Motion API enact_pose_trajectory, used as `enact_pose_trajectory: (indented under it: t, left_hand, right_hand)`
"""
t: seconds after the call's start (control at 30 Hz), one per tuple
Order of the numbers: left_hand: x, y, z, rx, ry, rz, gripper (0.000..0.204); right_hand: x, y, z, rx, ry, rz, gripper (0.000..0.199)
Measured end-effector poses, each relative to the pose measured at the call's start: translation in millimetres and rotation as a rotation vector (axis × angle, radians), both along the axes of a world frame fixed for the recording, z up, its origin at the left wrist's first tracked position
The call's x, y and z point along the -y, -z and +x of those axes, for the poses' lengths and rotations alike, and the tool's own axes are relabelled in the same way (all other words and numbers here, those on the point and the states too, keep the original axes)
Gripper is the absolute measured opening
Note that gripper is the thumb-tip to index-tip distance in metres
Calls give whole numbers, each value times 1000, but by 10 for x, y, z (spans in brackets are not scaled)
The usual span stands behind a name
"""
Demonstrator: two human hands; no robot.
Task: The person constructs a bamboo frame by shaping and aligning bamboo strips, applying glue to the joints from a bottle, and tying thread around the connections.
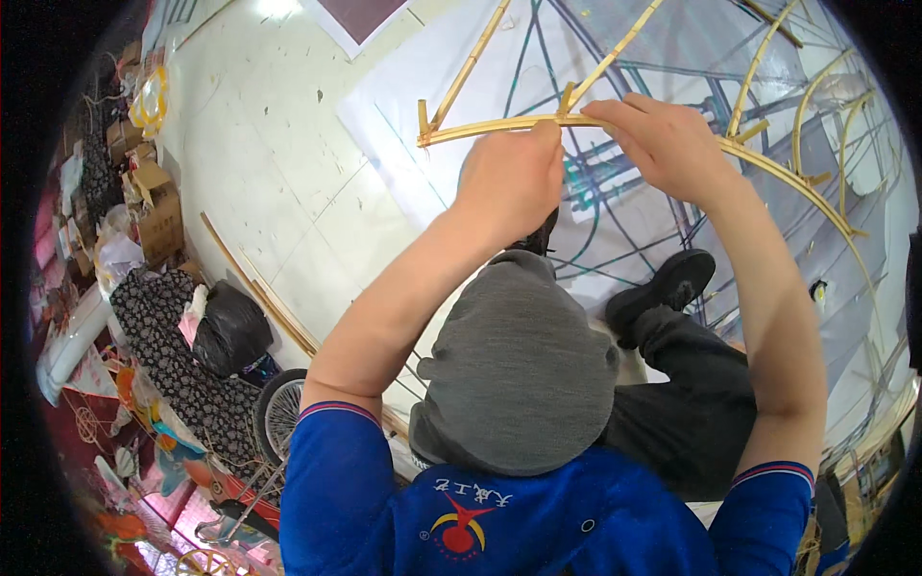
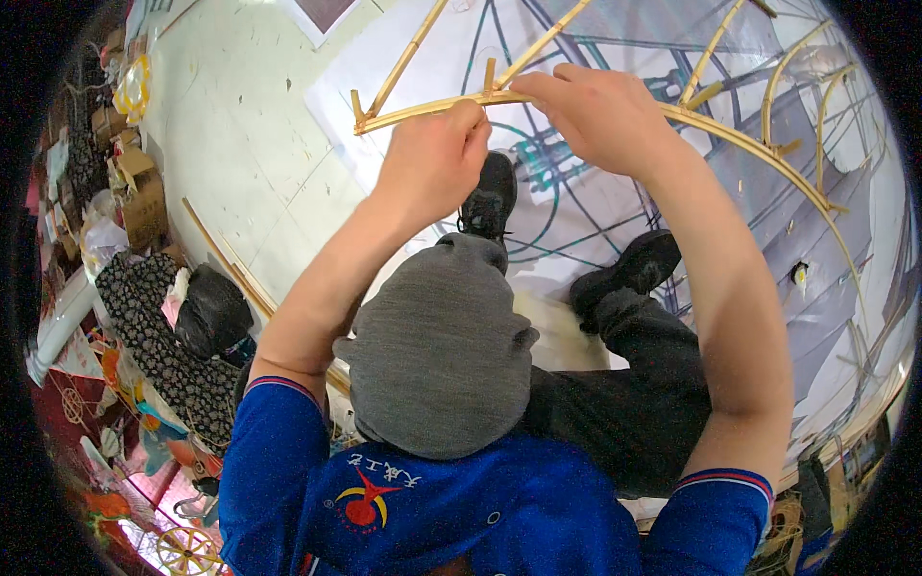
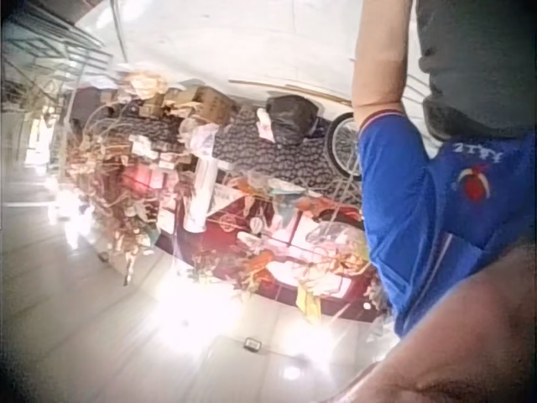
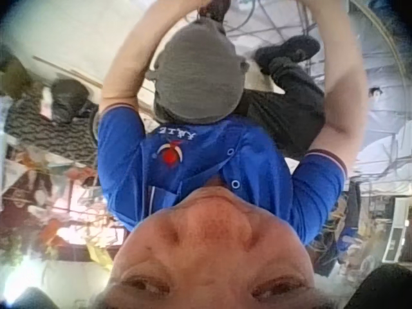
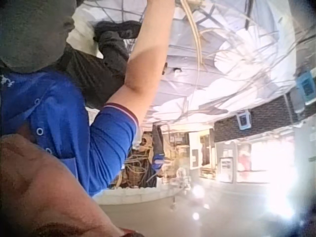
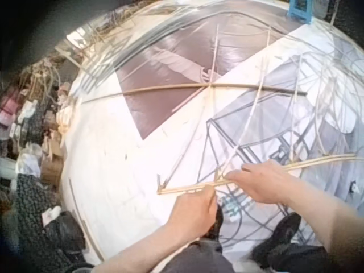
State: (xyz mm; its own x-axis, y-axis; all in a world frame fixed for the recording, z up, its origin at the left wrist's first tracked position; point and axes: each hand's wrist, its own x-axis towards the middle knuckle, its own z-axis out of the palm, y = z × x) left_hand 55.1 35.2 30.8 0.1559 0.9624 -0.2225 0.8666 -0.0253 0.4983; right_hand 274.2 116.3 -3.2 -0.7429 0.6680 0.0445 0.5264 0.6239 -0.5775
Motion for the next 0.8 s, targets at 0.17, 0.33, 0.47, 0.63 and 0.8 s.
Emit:
enact_pose_trajectory:
  t: [0.17,0.33,0.47,0.63,0.8]
  left_hand:
    - [-295,-256,-47,-248,363,202,3]
    - [-524,-220,-177,-183,431,327,2]
    - [-503,-76,-227,15,252,286,8]
    - [-471,-23,-177,133,121,208,9]
    - [-474,19,-245,164,75,142,10]
  right_hand:
    - [20,-13,-5,68,3,-94,31]
    - [0,-2,28,37,-2,-32,29]
    - [1,-27,33,-3,-17,18,23]
    - [4,13,77,8,-1,-30,23]
    - [31,-55,20,28,-5,-28,18]
